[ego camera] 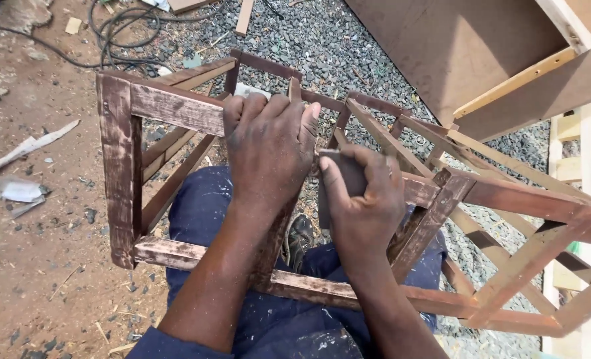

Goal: The person sands a wooden frame using a sanding block, focusing on the edges and corners. They hold the frame with one hand and rub the sanding block against the wood with the other, occasionally adjusting their grip to reach different sections.

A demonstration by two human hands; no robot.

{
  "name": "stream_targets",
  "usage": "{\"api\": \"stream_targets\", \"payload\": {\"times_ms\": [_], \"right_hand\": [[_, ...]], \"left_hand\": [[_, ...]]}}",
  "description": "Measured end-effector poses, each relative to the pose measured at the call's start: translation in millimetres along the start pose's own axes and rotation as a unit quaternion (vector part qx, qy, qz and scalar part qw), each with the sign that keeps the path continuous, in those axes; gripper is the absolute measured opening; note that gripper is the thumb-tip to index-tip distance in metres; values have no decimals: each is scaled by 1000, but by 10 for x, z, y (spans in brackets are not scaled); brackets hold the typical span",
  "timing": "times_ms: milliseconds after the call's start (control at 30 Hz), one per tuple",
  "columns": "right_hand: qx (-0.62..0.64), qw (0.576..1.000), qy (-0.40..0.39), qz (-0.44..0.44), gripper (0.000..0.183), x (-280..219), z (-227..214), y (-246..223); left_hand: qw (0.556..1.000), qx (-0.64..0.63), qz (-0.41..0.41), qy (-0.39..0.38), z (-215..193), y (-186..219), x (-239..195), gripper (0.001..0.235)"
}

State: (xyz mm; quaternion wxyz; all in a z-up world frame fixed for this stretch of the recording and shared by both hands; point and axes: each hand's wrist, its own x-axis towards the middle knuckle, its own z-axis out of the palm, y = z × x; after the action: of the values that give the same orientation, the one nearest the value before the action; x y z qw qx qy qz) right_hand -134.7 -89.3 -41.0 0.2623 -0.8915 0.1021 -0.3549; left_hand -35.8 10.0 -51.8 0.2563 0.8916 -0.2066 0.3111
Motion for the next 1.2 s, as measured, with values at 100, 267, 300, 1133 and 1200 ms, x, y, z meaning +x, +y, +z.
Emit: {"api": "stream_targets", "payload": {"times_ms": [100,267,300,1133,1200], "right_hand": [[-22,999,-39,-24,26,13,-15,105],[25,999,-7,-19,25,20,-1,-55],[28,999,-15,-18,25,-36,-6,-53],[-55,996,-16,64,32,-309,-210,338],[-81,990,-6,114,31,-351,-345,506]], "left_hand": [[999,7,-13,-47,35,-2,-25,45],[1000,8,-4,-24,-63,37,25,40],[999,7,-10,-33,-82,58,20,38],[997,3,23,-68,-92,-44,-56,46],[993,-6,34,-112,-129,-63,-50,52]]}}
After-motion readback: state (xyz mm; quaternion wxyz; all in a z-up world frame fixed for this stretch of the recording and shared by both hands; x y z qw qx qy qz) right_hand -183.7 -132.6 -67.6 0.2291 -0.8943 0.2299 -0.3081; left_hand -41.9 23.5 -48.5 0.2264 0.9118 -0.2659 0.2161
